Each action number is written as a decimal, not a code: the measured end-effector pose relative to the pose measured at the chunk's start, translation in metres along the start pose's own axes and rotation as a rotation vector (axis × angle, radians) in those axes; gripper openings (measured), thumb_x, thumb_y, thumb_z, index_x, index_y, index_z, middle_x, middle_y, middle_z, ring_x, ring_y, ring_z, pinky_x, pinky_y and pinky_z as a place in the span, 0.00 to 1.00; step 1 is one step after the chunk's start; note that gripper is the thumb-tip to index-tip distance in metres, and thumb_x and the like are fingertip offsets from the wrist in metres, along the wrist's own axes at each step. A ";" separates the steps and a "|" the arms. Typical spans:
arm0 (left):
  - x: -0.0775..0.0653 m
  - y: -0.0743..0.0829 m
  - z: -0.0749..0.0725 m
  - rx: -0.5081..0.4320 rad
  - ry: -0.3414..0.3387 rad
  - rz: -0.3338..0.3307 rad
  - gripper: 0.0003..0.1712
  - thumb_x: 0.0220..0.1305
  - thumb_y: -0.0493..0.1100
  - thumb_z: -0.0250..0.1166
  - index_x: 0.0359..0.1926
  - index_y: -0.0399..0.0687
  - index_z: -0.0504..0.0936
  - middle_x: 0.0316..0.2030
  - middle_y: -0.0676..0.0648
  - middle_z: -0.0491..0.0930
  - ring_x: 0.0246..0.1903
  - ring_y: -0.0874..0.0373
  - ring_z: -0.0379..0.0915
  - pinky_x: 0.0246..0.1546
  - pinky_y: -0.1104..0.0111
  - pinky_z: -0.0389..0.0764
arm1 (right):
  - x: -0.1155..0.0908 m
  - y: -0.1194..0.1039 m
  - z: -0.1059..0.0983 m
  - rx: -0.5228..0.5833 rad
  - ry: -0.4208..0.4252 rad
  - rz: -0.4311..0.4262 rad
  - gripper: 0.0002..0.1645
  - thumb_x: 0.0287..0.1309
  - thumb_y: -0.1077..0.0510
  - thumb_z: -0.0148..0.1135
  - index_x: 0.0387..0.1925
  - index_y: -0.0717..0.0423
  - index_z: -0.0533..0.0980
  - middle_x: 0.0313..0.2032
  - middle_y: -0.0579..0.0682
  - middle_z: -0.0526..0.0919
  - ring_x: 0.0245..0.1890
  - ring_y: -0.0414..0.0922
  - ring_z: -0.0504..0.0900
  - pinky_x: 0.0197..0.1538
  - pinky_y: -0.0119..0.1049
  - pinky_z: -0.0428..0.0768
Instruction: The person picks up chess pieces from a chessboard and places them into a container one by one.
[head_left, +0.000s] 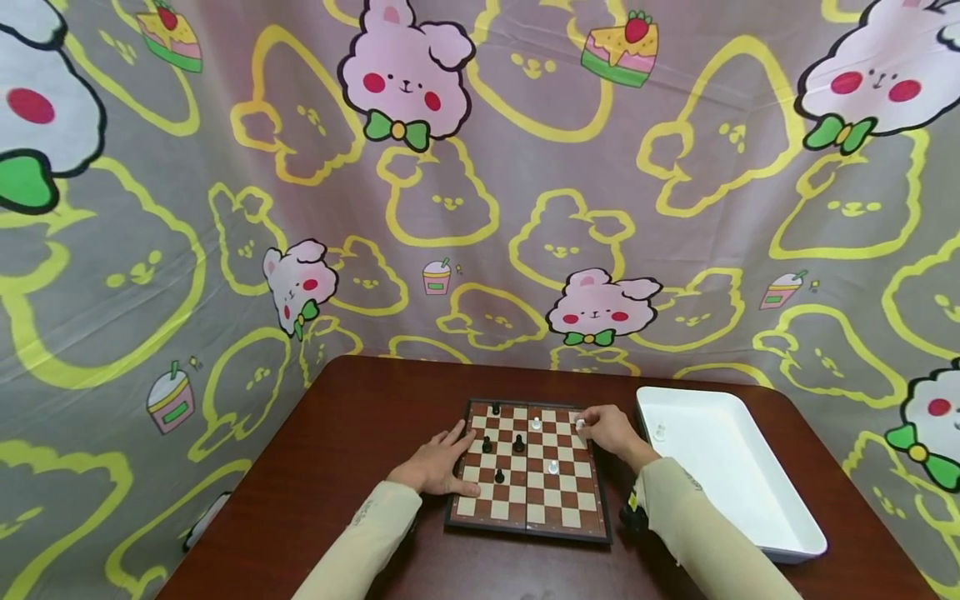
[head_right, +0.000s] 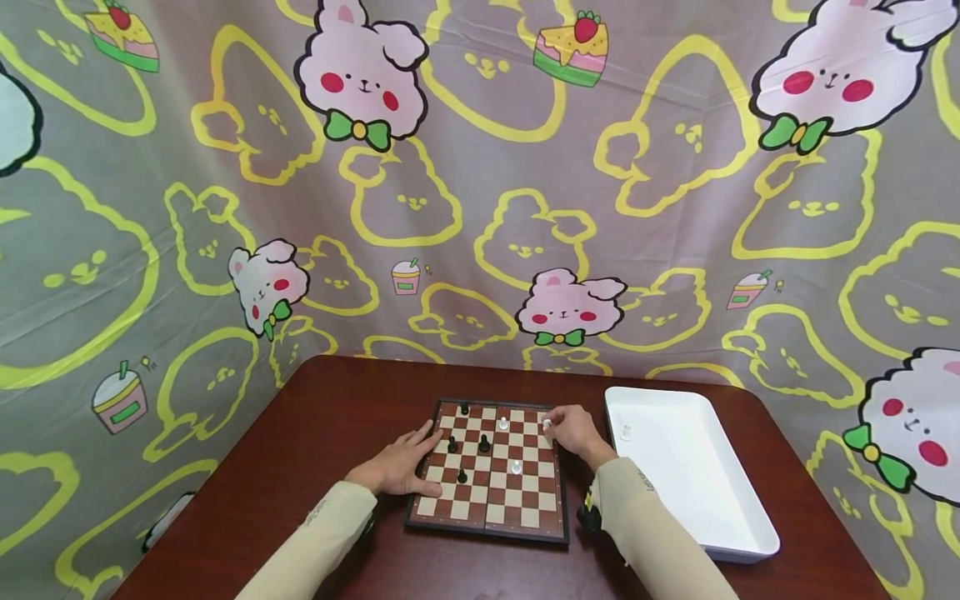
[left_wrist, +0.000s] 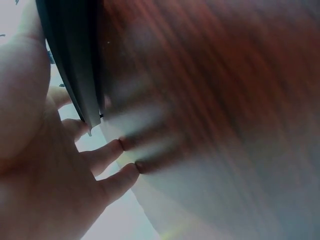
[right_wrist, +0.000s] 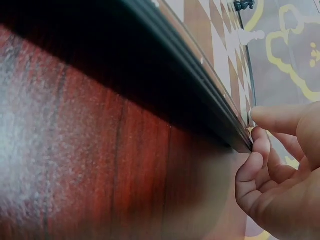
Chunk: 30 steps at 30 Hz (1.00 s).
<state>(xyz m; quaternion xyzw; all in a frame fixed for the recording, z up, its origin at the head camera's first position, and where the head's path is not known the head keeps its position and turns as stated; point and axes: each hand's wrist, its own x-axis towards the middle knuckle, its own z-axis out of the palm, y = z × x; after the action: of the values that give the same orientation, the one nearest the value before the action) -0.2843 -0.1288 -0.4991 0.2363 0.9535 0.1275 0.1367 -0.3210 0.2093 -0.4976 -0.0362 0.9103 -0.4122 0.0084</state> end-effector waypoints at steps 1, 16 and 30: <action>0.000 0.000 0.000 -0.002 0.000 0.003 0.59 0.50 0.72 0.63 0.75 0.53 0.48 0.74 0.44 0.39 0.68 0.37 0.47 0.59 0.44 0.61 | -0.001 0.000 0.001 0.000 0.003 0.003 0.07 0.53 0.67 0.65 0.36 0.62 0.83 0.31 0.50 0.81 0.30 0.45 0.78 0.31 0.40 0.76; 0.001 -0.001 -0.001 -0.008 -0.006 0.000 0.59 0.50 0.72 0.63 0.75 0.54 0.48 0.74 0.45 0.37 0.68 0.37 0.45 0.59 0.43 0.59 | -0.006 -0.009 -0.016 -0.011 -0.029 -0.032 0.09 0.59 0.60 0.64 0.40 0.59 0.83 0.36 0.51 0.83 0.32 0.47 0.81 0.37 0.44 0.78; -0.001 0.001 -0.002 -0.008 -0.002 0.008 0.59 0.50 0.71 0.64 0.75 0.52 0.49 0.74 0.43 0.39 0.68 0.36 0.46 0.59 0.43 0.60 | -0.022 -0.020 -0.063 -0.007 -0.045 -0.118 0.14 0.60 0.55 0.63 0.44 0.59 0.82 0.44 0.53 0.81 0.42 0.49 0.78 0.40 0.45 0.78</action>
<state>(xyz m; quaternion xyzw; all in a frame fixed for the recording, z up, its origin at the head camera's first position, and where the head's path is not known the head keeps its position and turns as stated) -0.2835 -0.1288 -0.4963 0.2395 0.9520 0.1318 0.1380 -0.3008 0.2448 -0.4417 -0.0991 0.9076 -0.4079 0.0041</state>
